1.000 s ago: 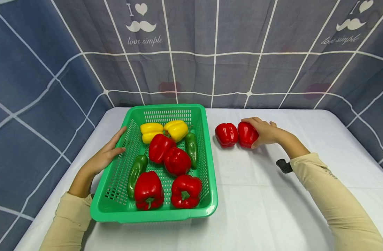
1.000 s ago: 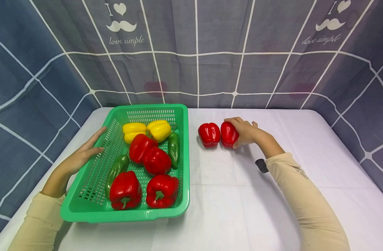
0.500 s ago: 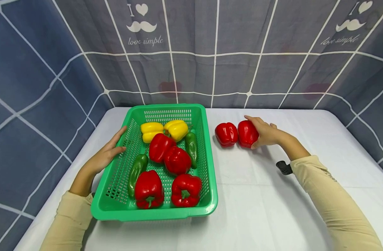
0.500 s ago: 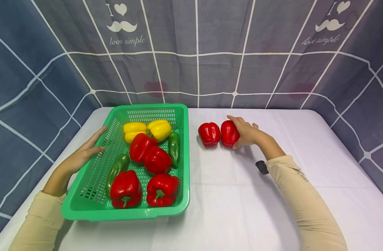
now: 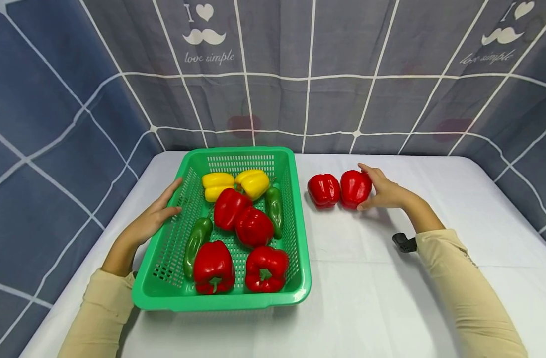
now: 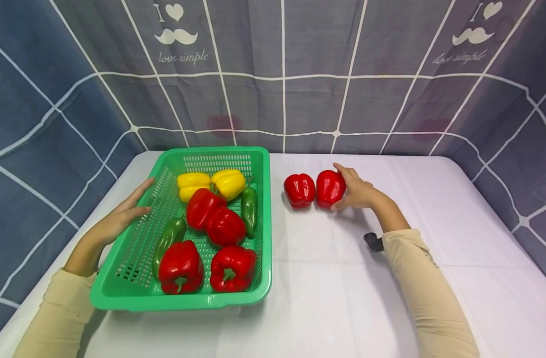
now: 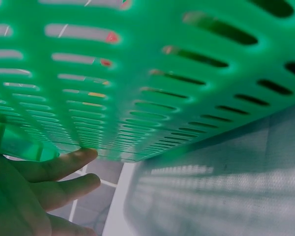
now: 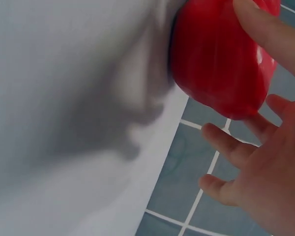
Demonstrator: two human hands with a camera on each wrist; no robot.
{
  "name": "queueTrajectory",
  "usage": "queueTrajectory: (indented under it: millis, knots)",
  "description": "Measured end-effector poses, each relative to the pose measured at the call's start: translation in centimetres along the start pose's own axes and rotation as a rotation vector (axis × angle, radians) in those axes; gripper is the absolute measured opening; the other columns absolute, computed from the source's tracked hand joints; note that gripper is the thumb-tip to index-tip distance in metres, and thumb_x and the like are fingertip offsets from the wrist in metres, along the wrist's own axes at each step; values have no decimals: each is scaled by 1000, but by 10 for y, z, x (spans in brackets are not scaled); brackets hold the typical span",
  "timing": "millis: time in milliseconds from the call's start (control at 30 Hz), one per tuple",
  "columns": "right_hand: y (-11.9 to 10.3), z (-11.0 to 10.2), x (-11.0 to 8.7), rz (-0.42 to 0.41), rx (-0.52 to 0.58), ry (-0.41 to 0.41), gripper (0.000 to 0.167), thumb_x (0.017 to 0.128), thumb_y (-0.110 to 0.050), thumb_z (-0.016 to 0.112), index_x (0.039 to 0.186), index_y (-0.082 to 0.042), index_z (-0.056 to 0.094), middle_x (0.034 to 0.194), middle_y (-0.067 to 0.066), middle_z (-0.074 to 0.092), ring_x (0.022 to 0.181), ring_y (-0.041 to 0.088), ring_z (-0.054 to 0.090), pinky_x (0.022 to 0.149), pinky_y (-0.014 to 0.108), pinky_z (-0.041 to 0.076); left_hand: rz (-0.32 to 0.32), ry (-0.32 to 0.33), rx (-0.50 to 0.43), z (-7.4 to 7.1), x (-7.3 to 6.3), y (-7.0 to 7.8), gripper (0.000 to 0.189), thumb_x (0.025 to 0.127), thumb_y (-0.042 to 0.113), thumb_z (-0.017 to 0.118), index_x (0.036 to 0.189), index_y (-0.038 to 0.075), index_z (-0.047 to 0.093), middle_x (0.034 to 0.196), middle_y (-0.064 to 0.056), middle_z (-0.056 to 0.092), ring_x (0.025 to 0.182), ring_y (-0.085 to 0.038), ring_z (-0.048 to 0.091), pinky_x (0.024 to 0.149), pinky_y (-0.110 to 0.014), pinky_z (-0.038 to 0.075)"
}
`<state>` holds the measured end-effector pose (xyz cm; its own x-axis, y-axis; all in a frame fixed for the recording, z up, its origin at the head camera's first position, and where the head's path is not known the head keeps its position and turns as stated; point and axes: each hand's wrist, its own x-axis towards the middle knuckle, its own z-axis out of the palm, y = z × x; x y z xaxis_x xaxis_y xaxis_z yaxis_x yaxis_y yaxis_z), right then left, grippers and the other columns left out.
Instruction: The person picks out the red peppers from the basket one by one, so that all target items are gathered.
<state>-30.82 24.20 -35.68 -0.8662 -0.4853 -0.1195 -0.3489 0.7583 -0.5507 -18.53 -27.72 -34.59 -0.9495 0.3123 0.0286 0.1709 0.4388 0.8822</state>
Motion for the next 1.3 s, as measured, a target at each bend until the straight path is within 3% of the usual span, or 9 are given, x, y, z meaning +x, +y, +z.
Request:
queueTrajectory:
  millis: [200,367,700,1033,1167,1300]
  knots:
    - [-4,-1,-1,7,61,64,107,71,-24,77,146,-6,3,144,26,13,132,43,13,100,65,20,3,5,6,-1,0,0,72,90,4,39,148,13,-3,153,-13,-9,137,-36,-8,105,-62,-2]
    - [-14,0,2,55,113,102,105,75,-31,73,148,-15,0,143,24,12,131,42,15,99,65,24,13,5,12,0,0,-1,70,91,5,38,148,12,-3,153,-13,-9,137,-35,-8,105,-62,-3]
    - [-33,10,13,75,157,105,105,74,-38,73,148,-21,0,147,18,10,133,39,14,97,62,31,9,-7,6,1,3,0,70,91,5,38,148,12,-3,153,-11,-10,138,-34,-8,106,-61,-1]
    - [-54,9,26,25,71,137,100,75,-37,71,148,-19,5,146,19,16,133,39,16,100,64,22,5,0,15,-2,2,1,71,91,4,38,148,13,-4,153,-10,-9,138,-33,-9,106,-60,-2]
    - [-68,10,31,-41,45,149,96,76,-35,71,147,-17,9,148,16,17,136,36,13,104,61,15,0,1,12,-2,2,2,71,91,4,38,148,13,-4,153,-10,-10,138,-33,-9,106,-60,-1]
    - [-91,11,36,-116,20,151,96,75,-38,71,147,-20,11,148,13,19,136,31,15,105,58,15,-2,0,0,-1,2,2,71,91,4,38,148,12,-4,153,-10,-10,138,-32,-9,107,-59,-2]
